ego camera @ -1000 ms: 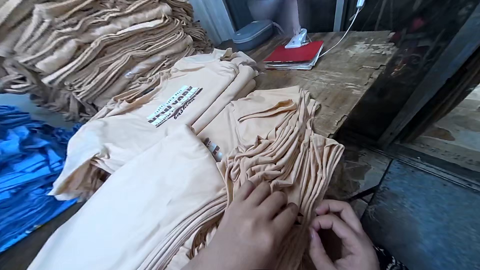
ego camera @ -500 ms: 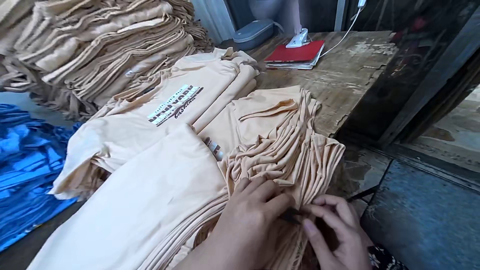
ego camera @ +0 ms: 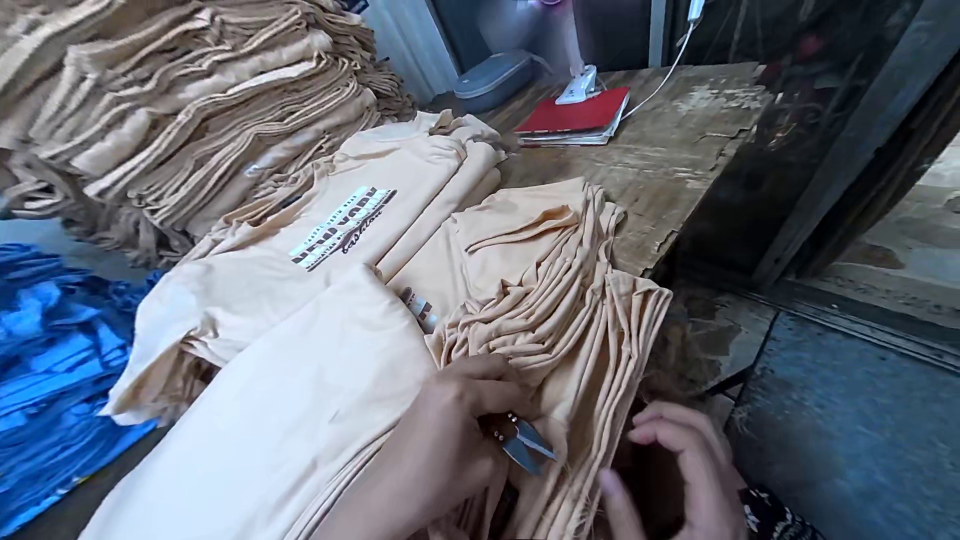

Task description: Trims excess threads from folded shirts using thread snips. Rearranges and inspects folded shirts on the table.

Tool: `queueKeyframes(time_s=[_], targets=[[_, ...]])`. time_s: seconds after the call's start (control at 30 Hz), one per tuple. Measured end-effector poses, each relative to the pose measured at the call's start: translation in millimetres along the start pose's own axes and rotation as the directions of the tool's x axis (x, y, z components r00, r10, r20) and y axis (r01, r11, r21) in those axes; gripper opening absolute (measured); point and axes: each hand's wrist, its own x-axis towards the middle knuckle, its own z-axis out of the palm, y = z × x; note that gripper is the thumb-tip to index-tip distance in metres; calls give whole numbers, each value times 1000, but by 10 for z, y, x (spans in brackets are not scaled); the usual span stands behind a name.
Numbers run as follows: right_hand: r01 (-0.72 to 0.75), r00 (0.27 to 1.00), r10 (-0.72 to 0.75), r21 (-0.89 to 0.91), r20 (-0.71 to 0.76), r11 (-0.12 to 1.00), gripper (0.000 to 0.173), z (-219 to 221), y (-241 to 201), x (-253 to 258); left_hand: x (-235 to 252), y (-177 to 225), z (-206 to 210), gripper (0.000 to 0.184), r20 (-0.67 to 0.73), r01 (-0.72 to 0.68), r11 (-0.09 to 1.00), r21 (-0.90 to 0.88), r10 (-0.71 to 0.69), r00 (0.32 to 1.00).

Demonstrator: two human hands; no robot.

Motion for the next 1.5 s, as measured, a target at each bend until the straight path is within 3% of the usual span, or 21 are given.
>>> queueKeyframes(time_s=[0.17,0.27,0.43,0.63,0.77,0.93,1.37,1.5], targets=[[25,1000,-22,-266,15,964,70,235,-281,175,10,-71,-61,26,87,-55,992,-110,65,994],[0,1000,-7,-341,-20,940,56,437,-197,232,-2,-81,-86,25,94,-69,993,-100,78,993],[100,986,-120,-161,-120,982,46,500,-118,143,-44,-56,-96,23,36,-113,989,94,110,993],[76,987,-76,-8,-141,997,45,517,-83,108,-56,93,24,28,17,-116,965,237,115,993],[69,989,-70,-11,-130,998,45,505,-92,122,-59,185,58,21,-58,-197,927,319,227,972],[76,990,-79,-29,-114,997,42,504,-95,137,-55,278,117,21,-46,-277,851,447,331,942],[82,992,-87,-53,-92,995,40,530,-71,133,-53,400,102,25,54,-344,762,549,378,924],[4,999,-2,-73,33,997,55,344,-148,145,-63,422,101,27,80,-317,763,564,332,940]])
